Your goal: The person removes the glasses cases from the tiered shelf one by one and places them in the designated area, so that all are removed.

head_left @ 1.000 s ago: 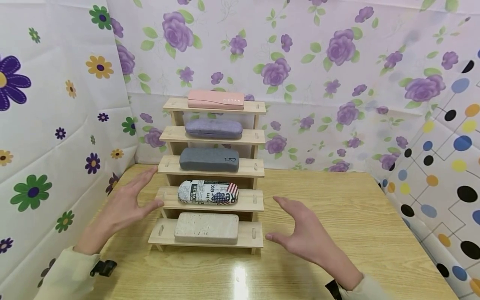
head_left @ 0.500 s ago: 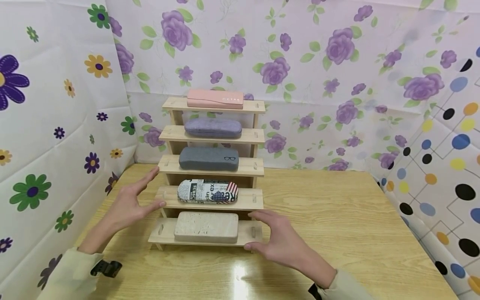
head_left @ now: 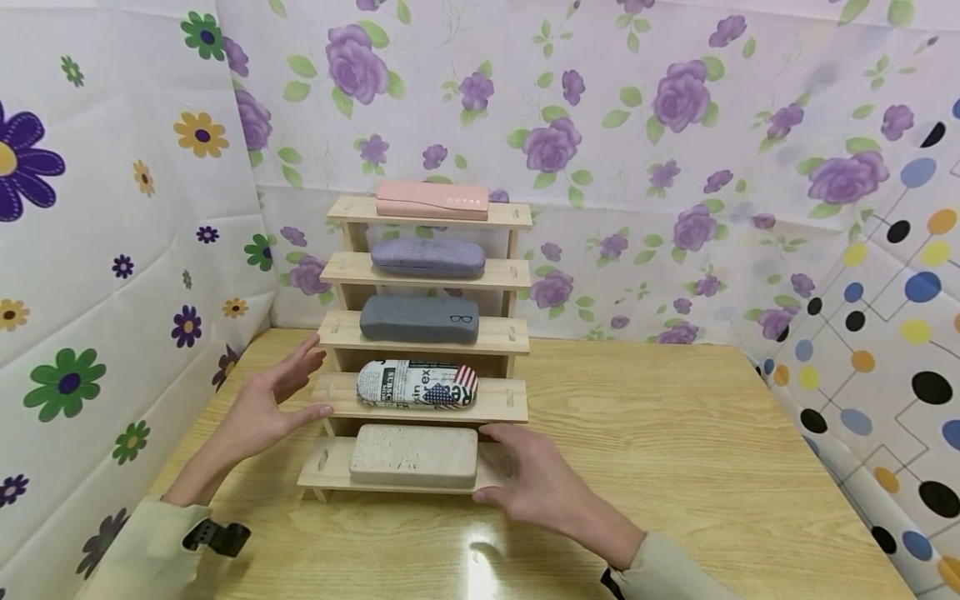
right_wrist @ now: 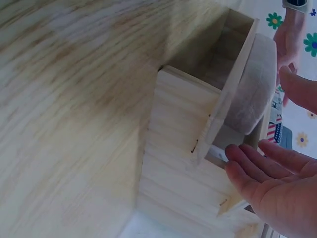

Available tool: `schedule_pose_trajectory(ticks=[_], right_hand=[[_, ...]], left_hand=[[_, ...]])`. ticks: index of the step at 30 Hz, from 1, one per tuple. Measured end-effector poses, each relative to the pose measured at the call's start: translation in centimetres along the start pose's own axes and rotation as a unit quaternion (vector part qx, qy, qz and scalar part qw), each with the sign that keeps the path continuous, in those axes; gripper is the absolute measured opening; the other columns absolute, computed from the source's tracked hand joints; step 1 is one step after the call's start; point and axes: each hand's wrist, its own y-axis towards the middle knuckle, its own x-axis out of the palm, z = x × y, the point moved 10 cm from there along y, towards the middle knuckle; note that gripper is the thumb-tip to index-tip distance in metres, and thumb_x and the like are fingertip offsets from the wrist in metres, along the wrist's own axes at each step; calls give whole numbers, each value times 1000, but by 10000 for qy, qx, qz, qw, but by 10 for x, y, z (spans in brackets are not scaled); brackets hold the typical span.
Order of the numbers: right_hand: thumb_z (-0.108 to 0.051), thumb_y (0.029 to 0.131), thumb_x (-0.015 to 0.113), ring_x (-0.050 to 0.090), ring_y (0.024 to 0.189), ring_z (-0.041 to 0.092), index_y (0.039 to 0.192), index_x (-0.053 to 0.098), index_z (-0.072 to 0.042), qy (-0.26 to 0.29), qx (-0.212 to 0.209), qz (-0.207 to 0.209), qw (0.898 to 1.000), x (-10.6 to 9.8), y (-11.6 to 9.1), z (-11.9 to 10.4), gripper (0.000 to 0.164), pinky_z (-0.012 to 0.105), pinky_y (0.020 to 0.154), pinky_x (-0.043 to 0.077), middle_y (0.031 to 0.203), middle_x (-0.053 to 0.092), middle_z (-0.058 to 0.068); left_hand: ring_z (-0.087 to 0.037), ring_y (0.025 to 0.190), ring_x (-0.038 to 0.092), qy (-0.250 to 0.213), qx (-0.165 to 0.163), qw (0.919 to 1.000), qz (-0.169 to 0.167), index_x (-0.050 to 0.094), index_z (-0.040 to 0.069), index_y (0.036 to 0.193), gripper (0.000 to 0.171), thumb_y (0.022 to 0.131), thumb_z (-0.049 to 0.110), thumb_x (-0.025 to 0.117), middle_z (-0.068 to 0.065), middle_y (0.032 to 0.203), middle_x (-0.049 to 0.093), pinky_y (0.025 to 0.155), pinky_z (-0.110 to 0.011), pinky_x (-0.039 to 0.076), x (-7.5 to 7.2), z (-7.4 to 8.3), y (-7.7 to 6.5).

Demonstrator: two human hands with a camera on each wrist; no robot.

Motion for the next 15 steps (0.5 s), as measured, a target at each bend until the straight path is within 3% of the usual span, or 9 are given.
schedule_pose_trajectory(ticks=[15], right_hand=[[-29, 77, 96, 60, 131, 27, 148, 56, 0, 39, -99, 105, 9999, 14, 7, -1, 87, 42, 115, 47, 144, 63, 12]], left_hand=[[-50, 134, 53, -448, -44, 9989, -108, 25, 28, 170, 107, 87, 8, 89, -29, 150, 53, 104, -15, 45, 4, -7, -1]])
